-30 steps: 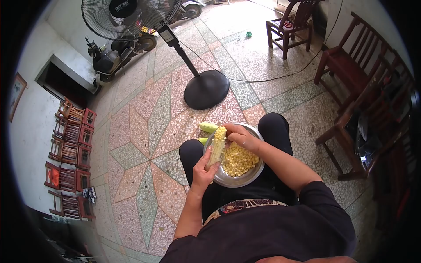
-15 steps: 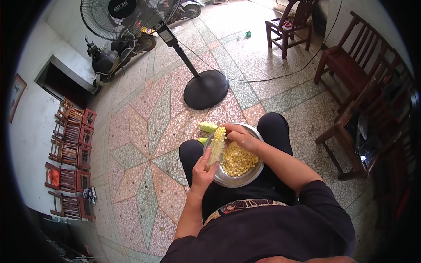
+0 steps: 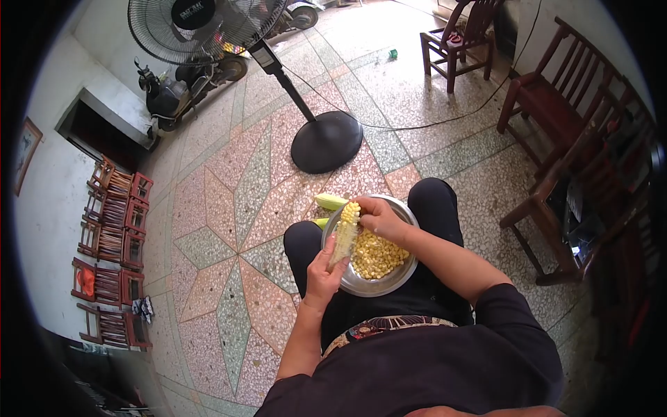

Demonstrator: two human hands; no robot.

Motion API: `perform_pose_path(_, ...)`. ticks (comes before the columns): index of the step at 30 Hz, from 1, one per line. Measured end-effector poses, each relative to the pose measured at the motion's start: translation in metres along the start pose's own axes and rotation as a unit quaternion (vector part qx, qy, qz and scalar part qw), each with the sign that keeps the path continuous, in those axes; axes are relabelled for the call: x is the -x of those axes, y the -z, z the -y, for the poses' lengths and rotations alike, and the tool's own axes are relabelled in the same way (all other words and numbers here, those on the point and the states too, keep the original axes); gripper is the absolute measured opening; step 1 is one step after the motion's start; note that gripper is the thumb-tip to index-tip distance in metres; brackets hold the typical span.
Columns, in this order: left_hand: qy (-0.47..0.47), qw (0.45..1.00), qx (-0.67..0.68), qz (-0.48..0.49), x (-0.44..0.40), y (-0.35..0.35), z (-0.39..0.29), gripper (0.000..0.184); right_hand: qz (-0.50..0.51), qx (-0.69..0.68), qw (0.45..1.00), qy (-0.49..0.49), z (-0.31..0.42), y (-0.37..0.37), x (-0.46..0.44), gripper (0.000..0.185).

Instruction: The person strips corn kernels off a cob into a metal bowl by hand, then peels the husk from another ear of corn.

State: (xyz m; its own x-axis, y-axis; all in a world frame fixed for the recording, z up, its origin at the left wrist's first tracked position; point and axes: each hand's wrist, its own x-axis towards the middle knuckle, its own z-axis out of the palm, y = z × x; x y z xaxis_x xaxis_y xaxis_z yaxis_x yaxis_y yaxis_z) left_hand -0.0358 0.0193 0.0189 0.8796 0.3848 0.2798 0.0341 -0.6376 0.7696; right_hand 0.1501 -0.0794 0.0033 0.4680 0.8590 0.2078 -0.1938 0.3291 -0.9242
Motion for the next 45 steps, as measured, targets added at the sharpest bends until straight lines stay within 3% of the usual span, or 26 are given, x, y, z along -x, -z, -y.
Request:
perform_pose_path(4,0.019,0.996,0.086,0.014,-0.001,0.0,0.007,0.056,-0.001,-0.019,1.0,-0.004,0.01,0.006,0.001,0.035)
perform_pose_path(7,0.014,0.995,0.101,0.003,-0.001,0.002,0.015,0.055,0.066,-0.049,0.996,-0.047,0.015,0.011,-0.002,0.036)
perform_pose_path(16,0.0,0.996,0.094,0.006,0.004,0.003,0.019,0.056,0.033,0.027,0.999,-0.005,0.008,0.006,0.0,0.031)
perform_pose_path(18,0.006,0.995,0.103,0.009,0.005,0.004,0.015,0.056,-0.015,0.004,0.999,-0.028,0.006,0.002,0.001,0.031)
perform_pose_path(20,0.145,0.96,0.234,0.055,0.005,0.006,0.006,0.059,-0.015,-0.007,0.999,-0.033,0.005,0.004,0.001,0.032)
perform_pose_path(24,0.149,0.958,0.239,0.052,0.003,0.005,0.012,0.061,0.041,-0.064,0.995,-0.064,0.013,0.007,-0.001,0.034)
perform_pose_path(26,0.059,0.988,0.145,-0.007,0.002,0.001,0.014,0.06,0.052,-0.041,0.994,-0.085,0.022,0.005,-0.001,0.036)
perform_pose_path(27,0.061,0.988,0.144,-0.005,0.002,0.002,0.012,0.06,0.064,-0.019,0.992,-0.106,0.024,0.003,-0.001,0.038)
perform_pose_path(29,0.059,0.998,-0.03,0.011,0.002,0.006,0.004,0.06,0.068,0.002,0.991,-0.112,0.022,0.003,-0.001,0.038)
perform_pose_path(33,0.046,0.996,-0.073,0.021,0.002,0.006,0.009,0.058,0.066,0.021,0.991,-0.115,0.018,0.006,-0.001,0.039)
perform_pose_path(35,0.144,0.986,0.053,0.06,0.002,0.005,0.004,0.057,0.066,0.021,0.993,-0.094,0.013,0.008,-0.001,0.038)
perform_pose_path(39,0.133,0.989,0.039,0.058,0.002,0.002,0.004,0.057,0.058,0.053,0.995,-0.06,0.006,0.01,-0.001,0.04)
perform_pose_path(41,0.183,0.958,0.206,0.079,0.0,0.002,0.004,0.059,0.043,0.065,0.994,-0.073,0.008,0.006,0.0,0.04)
perform_pose_path(45,0.184,0.951,0.235,0.08,-0.002,0.002,0.001,0.061,0.032,0.043,0.996,-0.074,0.011,0.005,-0.001,0.042)
